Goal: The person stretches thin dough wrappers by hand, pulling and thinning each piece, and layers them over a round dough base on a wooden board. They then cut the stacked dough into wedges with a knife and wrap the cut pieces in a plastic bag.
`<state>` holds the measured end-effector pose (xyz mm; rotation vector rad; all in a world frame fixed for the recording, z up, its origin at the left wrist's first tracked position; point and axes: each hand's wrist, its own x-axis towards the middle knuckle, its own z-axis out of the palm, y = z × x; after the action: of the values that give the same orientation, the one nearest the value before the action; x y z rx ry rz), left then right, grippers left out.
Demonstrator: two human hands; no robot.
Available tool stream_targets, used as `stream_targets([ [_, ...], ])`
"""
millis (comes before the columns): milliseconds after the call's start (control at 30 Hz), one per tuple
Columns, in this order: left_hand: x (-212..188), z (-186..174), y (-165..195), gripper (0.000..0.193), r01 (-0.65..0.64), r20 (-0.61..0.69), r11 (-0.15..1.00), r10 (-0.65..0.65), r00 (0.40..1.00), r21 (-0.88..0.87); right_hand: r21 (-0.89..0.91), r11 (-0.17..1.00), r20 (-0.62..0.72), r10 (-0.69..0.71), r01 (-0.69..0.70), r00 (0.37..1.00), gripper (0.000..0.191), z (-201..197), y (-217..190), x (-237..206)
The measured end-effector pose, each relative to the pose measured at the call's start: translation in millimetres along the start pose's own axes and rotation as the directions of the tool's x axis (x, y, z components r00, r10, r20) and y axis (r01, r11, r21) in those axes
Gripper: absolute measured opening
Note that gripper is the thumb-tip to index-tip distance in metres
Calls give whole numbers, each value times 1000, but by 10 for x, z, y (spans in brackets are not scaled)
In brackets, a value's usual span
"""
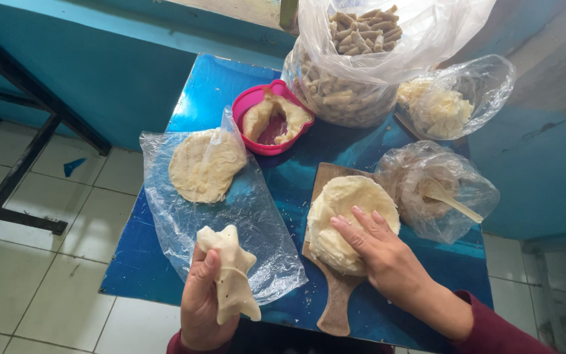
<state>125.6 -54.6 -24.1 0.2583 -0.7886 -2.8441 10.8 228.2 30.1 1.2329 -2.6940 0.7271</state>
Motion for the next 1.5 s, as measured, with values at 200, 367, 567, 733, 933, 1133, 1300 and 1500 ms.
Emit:
stream_targets([
  [200, 38, 73, -133, 30, 61, 83, 998, -62, 995, 18, 60, 998, 42, 31, -33, 999, 66, -57, -17, -142],
  [367, 9, 248, -212, 32, 102, 55, 991, -107, 993, 83, -13, 999, 109, -39, 41, 993, 69, -107, -140, -168],
  [567, -175, 653, -377, 39, 274, 402, 815, -508, 762, 511, 574, 816, 105, 16, -73, 994, 89, -297, -194, -377],
  [733, -245, 1035, -356, 33, 84, 372, 720, -451, 811, 689, 806, 262, 473, 255, -531, 844, 26, -251, -124, -540],
  [933, 82, 1288, -348, 29, -396, 483, 366, -182, 857, 842, 780, 532, 35, 489, -329, 872, 16, -383, 176, -471],
  [1133, 722, 1235, -650, 15, -469, 470, 79, 14, 883, 879, 638, 608, 86, 553, -472, 829, 22, -243, 563, 36],
  [1300, 852, 1115, -843, 17, -394, 395, -41, 27, 918, 918, 292, 751, -20, 624, -593, 781, 25, -112, 593, 57],
  [1500, 851, 1198, -910, 19, -428, 426, -196, -53, 903, 882, 177, 868, -235, 495, -464, 836, 28, -206, 543, 34],
])
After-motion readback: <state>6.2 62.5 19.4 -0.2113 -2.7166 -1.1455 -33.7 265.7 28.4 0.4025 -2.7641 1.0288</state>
